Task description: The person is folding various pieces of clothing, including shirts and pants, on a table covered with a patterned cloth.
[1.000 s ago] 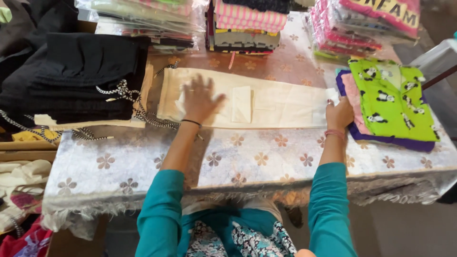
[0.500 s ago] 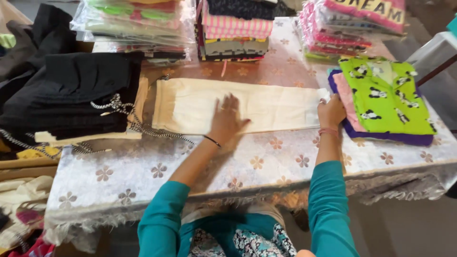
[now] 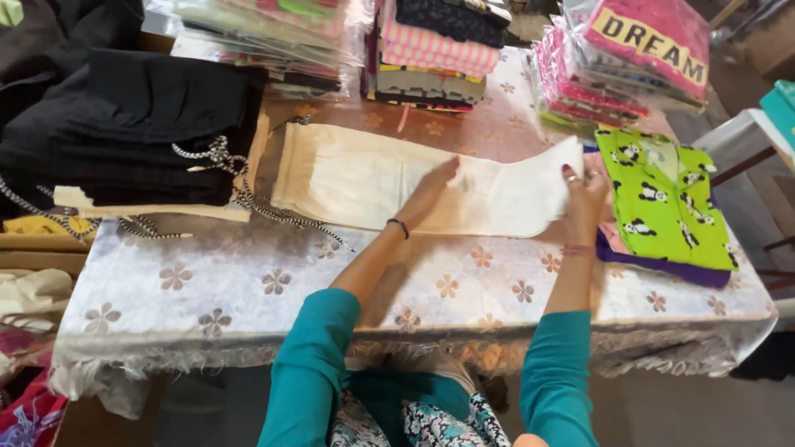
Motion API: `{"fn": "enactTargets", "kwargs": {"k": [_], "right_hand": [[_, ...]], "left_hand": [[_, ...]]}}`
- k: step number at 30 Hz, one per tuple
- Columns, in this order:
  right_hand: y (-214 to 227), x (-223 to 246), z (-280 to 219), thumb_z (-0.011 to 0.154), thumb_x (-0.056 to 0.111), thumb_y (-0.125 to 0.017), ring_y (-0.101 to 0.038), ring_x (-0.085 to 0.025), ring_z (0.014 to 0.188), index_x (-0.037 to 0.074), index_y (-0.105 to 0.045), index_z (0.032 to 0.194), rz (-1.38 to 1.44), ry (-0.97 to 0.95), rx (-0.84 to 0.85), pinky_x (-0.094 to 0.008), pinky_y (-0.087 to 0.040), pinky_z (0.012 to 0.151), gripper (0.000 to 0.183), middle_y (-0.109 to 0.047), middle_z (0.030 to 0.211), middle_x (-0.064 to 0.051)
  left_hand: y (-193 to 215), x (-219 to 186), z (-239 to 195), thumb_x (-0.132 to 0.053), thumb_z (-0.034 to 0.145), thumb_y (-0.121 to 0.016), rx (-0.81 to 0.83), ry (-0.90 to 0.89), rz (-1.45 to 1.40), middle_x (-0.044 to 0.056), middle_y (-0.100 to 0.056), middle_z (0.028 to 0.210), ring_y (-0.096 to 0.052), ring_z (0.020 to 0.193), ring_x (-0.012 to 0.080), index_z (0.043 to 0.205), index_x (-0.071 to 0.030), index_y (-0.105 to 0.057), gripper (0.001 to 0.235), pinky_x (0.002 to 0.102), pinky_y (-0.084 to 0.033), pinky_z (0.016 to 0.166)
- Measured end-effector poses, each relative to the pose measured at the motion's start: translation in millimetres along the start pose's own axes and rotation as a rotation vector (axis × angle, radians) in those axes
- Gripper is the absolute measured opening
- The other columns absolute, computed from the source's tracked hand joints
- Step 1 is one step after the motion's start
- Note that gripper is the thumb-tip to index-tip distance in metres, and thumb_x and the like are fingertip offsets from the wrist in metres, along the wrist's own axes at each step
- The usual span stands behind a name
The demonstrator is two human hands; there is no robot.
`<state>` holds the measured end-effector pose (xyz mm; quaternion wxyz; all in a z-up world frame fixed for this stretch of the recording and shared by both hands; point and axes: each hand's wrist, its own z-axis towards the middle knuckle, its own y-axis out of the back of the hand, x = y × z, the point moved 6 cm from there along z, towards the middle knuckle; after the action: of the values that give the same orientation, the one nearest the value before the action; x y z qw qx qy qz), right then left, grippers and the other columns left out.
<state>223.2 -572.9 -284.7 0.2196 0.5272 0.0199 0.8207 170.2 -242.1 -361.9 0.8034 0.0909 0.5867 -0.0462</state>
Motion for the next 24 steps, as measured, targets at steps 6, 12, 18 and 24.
{"fn": "enactTargets", "kwargs": {"k": [6, 12, 18, 24], "right_hand": [[-112.8, 112.3, -73.9, 0.088, 0.001, -0.062, -0.07, -0.017, 0.092, 0.003, -0.061, 0.134, 0.405, -0.022, 0.605, -0.03, -0.059, 0.083, 0.046, -0.068, 0.111, -0.011], [-129.4, 142.5, -122.0, 0.096, 0.012, -0.061, -0.068, -0.033, 0.118, 0.003, -0.064, 0.135, -0.13, 0.351, 0.669, -0.038, -0.052, 0.102, 0.041, -0.068, 0.13, -0.021], [-142.6, 138.6, -147.8, 0.098, 0.037, -0.063, -0.047, -0.045, 0.137, 0.002, -0.056, 0.143, -0.549, 0.469, 0.688, -0.048, -0.037, 0.114, 0.057, -0.051, 0.146, -0.031], [-149.9, 131.7, -146.6, 0.101, 0.042, -0.059, -0.041, -0.046, 0.142, -0.001, -0.044, 0.151, -0.702, 0.551, 0.637, -0.051, -0.032, 0.118, 0.068, -0.043, 0.152, -0.033]], "left_hand": [[48.5, -20.1, -22.2, -0.064, 0.097, -0.046, -0.154, 0.485, -1.012, 0.015, -0.066, 0.128, -0.066, 0.111, 0.0262, 0.139, -0.004, -0.053, 0.074, 0.041, -0.053, 0.094], [65.8, 47.3, -1.1, -0.015, 0.092, -0.074, -0.218, 0.197, -0.316, 0.009, -0.075, 0.101, -0.068, 0.082, 0.0183, 0.129, 0.003, -0.063, 0.042, 0.034, -0.05, 0.066], [76.0, -15.3, -17.8, -0.003, 0.09, -0.069, -0.536, -0.041, 0.231, 0.021, -0.074, 0.095, -0.073, 0.079, 0.0334, 0.141, -0.009, -0.051, 0.054, 0.042, -0.056, 0.069], [77.6, -6.2, 1.5, -0.004, 0.09, -0.068, -0.585, 0.004, 0.495, 0.024, -0.072, 0.104, -0.068, 0.095, 0.0414, 0.136, -0.005, -0.052, 0.049, 0.051, -0.054, 0.08]]}}
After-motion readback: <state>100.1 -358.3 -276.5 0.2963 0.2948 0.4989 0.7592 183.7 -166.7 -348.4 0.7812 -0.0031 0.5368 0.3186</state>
